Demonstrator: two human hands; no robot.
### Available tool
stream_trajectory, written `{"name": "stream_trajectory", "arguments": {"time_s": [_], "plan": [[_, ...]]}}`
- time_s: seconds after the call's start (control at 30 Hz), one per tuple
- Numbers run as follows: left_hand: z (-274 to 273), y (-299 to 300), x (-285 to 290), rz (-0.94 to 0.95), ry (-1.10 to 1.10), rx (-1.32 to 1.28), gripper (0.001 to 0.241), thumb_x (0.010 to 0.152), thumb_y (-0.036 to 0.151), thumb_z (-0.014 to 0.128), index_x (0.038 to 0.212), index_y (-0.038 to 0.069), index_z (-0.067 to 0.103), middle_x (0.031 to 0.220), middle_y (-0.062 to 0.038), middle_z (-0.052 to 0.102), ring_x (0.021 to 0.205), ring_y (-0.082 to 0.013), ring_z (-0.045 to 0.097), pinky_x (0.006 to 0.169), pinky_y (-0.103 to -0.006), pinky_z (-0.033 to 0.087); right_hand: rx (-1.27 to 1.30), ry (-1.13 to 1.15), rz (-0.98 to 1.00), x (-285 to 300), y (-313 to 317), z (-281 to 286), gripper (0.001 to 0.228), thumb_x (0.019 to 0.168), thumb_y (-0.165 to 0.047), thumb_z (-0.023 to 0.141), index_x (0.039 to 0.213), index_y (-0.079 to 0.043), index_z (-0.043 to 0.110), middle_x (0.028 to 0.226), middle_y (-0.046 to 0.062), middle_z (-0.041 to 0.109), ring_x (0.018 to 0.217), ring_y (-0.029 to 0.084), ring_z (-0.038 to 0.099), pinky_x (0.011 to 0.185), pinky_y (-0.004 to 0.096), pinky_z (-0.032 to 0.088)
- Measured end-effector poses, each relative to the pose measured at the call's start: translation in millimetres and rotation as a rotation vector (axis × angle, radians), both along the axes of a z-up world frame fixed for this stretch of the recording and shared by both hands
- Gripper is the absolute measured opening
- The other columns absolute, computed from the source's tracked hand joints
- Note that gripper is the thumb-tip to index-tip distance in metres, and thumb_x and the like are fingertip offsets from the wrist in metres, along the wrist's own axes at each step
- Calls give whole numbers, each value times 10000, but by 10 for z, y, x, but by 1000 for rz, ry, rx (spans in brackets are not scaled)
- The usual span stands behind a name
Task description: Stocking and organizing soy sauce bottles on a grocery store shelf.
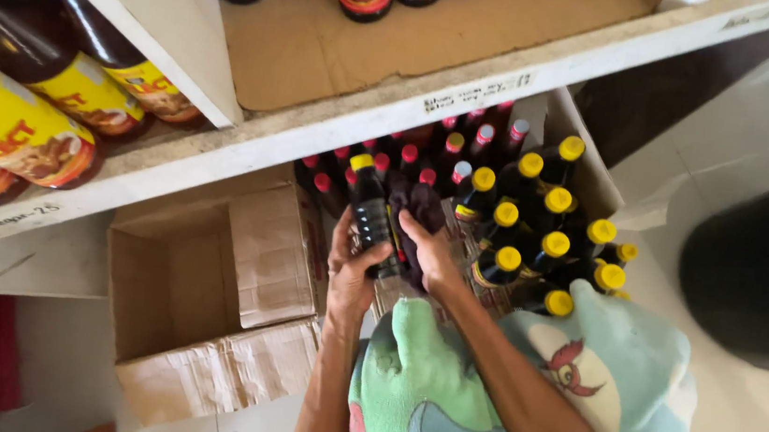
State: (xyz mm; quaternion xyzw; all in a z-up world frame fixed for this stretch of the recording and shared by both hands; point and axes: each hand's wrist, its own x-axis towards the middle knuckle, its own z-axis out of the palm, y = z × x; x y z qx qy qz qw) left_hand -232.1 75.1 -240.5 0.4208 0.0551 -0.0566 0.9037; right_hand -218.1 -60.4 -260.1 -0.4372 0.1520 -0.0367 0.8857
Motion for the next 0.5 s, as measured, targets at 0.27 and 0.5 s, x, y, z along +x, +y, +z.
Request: {"name": "stream_trajectory", "arguments": {"time_s": [0.27, 0.5], "plan": [[-170, -61, -90, -73, -48, -96, 848, 721, -142, 726, 1505, 52, 470, 1365, -71, 647, 1223, -198, 643, 1025, -321, 549, -216, 78, 129, 18, -85, -42, 540, 891, -335, 756, 1319, -20, 661, 1175, 47, 725, 1015, 154, 677, 886, 324, 546], [-432, -115, -219, -42, -83, 117, 682, 782, -183, 752, 1391, 54, 558, 1233, -204, 634, 1051, -247, 654, 875, -346, 580, -429, 83, 137, 20, -63, 109, 556, 942, -344, 730, 1366, 10, 662, 1150, 42, 717, 998, 122, 653, 857, 302, 537]]}}
